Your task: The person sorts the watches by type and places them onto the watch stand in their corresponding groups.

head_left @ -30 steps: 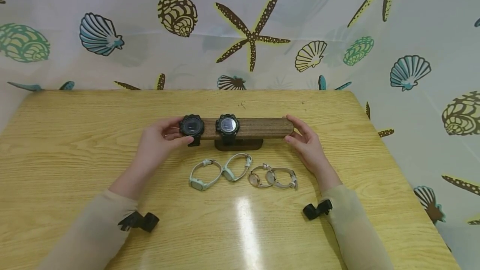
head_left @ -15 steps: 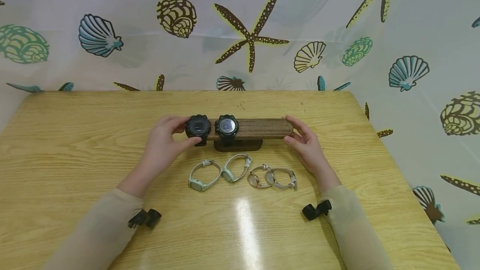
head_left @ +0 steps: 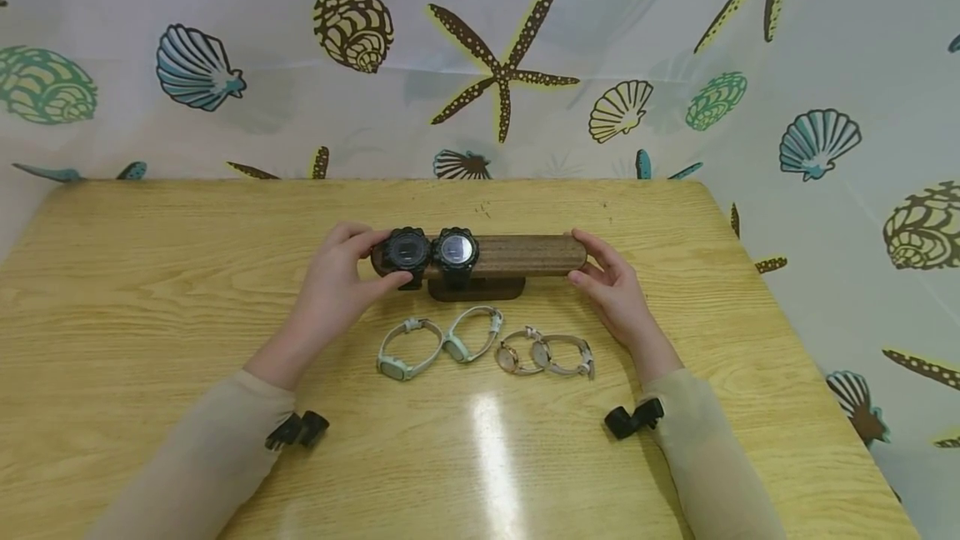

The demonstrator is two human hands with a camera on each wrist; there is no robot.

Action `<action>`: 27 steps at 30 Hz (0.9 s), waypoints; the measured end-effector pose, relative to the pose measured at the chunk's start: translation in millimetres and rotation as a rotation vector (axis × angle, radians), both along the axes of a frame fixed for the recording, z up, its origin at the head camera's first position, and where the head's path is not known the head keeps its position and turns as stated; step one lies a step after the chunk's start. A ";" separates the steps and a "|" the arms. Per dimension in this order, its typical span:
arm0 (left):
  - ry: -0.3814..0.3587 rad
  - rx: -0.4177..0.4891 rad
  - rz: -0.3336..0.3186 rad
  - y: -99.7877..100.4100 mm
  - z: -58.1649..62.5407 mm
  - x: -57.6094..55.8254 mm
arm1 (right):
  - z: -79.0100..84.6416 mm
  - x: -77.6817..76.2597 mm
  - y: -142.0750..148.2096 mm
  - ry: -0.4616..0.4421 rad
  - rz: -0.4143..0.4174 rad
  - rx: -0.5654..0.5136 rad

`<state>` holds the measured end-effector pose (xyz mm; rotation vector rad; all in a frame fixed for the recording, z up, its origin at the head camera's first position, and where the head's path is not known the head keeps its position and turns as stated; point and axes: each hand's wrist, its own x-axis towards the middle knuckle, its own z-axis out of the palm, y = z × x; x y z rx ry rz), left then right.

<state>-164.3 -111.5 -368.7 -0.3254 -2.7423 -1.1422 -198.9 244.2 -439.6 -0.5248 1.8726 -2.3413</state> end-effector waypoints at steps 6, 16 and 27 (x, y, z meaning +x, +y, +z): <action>-0.032 0.054 -0.017 -4.5 -7.0 -5.1 | -0.1 -0.6 0.8 0.017 0.009 -0.002; -0.062 0.352 -0.132 -17.2 -26.2 -11.6 | -0.2 -0.9 0.3 0.030 0.014 -0.006; -0.303 0.674 -0.058 -25.1 -39.9 -10.2 | 1.3 0.2 0.4 0.028 0.016 0.001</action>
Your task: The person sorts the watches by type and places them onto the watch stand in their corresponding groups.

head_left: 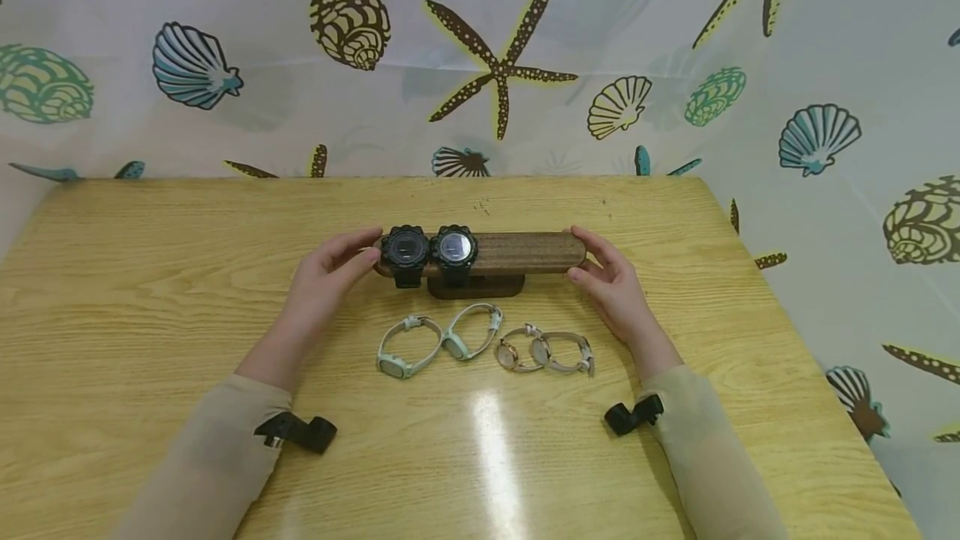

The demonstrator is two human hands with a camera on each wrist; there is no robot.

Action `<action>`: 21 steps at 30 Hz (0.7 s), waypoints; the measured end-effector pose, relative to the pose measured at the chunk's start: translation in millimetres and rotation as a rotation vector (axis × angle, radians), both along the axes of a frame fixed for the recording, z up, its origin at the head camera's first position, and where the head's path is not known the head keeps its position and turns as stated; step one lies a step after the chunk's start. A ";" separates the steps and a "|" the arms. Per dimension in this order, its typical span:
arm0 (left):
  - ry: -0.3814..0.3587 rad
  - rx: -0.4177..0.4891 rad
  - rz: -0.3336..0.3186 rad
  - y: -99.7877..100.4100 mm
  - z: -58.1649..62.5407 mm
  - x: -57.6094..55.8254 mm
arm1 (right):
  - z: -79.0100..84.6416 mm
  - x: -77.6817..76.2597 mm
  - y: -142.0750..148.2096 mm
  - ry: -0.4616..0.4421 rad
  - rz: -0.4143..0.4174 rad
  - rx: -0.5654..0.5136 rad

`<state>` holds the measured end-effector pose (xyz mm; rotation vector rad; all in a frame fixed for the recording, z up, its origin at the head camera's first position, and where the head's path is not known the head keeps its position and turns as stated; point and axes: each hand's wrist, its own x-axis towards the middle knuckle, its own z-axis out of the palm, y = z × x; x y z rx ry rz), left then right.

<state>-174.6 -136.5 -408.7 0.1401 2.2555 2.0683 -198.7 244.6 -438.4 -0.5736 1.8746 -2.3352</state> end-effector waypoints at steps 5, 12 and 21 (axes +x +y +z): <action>-0.069 0.253 -0.016 -0.6 -5.6 -2.7 | 1.0 0.2 -0.5 -0.002 0.001 0.003; -0.130 0.464 -0.051 -4.6 -13.5 -5.3 | 0.3 0.4 -0.3 0.003 -0.002 -0.002; -0.107 0.656 -0.129 -7.0 -23.7 -7.8 | 0.4 0.7 -0.9 0.007 -0.001 0.005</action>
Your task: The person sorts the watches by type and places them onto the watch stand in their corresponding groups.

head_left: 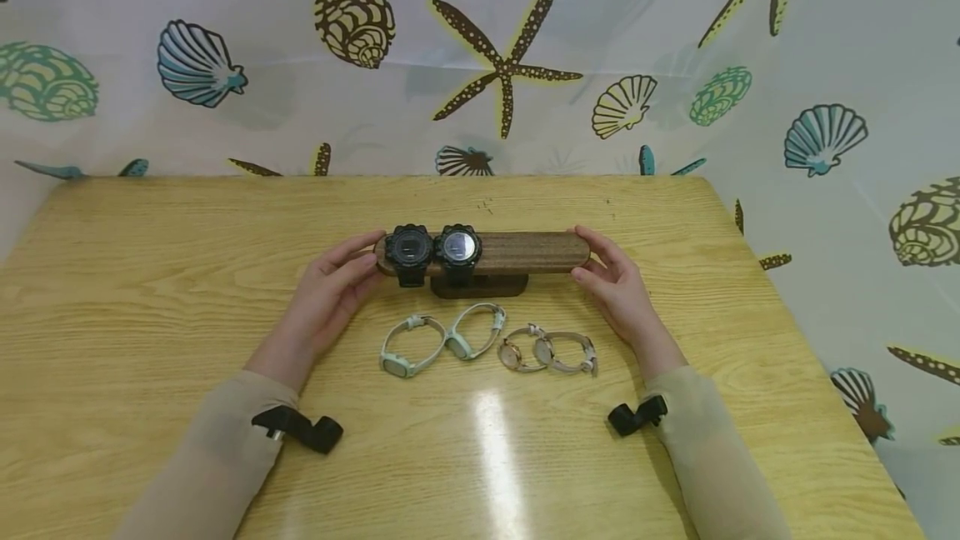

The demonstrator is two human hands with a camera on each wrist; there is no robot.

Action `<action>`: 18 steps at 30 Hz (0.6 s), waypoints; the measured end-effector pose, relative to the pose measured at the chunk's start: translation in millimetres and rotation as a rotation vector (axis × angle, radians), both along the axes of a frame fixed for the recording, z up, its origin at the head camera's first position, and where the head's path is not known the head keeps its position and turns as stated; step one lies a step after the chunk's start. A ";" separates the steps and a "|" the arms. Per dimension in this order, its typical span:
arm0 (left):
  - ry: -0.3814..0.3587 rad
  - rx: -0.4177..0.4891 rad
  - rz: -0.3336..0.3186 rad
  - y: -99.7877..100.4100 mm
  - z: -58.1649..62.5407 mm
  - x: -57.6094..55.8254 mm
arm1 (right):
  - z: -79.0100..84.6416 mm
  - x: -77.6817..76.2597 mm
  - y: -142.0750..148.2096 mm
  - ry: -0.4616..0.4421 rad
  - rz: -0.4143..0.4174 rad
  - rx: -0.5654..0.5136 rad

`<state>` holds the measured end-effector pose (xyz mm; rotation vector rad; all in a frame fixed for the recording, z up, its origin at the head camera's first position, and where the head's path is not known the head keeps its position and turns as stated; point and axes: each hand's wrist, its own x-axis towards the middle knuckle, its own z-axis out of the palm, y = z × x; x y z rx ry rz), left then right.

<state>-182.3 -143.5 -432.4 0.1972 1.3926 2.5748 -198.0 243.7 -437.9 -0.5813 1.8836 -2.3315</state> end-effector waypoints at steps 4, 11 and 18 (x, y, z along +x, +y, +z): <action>0.035 0.034 -0.008 0.7 -4.5 -0.9 | 0.8 0.6 0.5 -0.001 -0.007 0.010; 0.071 0.028 -0.002 0.5 -8.0 -0.5 | 6.1 1.0 0.9 0.001 -0.087 0.096; 0.084 0.018 0.000 0.2 -7.5 1.3 | 25.3 2.1 4.7 0.186 -0.253 0.170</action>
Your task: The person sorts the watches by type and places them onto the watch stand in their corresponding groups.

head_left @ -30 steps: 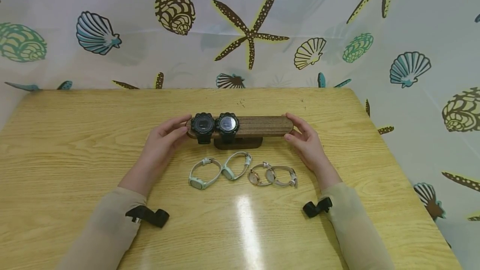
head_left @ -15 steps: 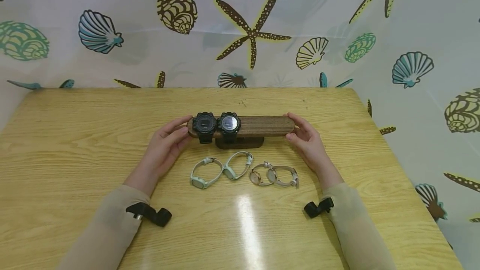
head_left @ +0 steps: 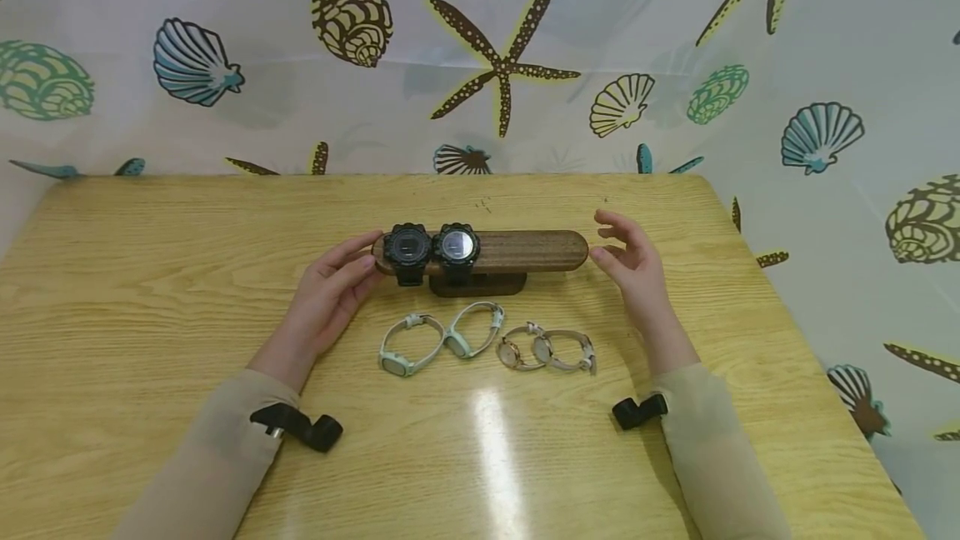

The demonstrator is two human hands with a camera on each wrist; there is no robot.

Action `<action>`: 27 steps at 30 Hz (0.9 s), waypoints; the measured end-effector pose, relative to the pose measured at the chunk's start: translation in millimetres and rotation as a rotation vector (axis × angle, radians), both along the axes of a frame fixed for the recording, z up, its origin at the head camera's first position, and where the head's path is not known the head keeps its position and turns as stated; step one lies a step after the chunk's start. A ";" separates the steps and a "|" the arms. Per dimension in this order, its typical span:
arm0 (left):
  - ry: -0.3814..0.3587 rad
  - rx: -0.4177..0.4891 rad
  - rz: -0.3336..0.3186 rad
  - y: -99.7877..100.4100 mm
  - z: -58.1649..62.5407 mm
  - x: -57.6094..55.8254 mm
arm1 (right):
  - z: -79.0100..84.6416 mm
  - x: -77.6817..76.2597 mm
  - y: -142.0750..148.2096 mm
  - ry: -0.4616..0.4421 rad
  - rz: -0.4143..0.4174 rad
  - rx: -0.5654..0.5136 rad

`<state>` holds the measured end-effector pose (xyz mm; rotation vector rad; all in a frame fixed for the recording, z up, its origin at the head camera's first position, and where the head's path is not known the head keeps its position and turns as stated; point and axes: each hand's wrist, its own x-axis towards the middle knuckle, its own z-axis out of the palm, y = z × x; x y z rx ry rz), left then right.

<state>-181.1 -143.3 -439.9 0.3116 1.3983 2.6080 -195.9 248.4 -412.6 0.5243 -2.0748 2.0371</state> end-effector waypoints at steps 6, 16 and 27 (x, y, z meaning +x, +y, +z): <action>0.002 0.000 -0.005 2.6 -2.5 -2.1 | 23.9 7.9 0.0 0.209 -0.025 0.166; 0.014 -0.015 0.009 1.9 -3.7 -2.6 | 41.2 27.2 -14.1 0.115 0.301 0.720; 0.005 -0.014 0.002 1.3 -5.4 -3.5 | 33.6 36.0 -16.2 -0.046 0.560 0.949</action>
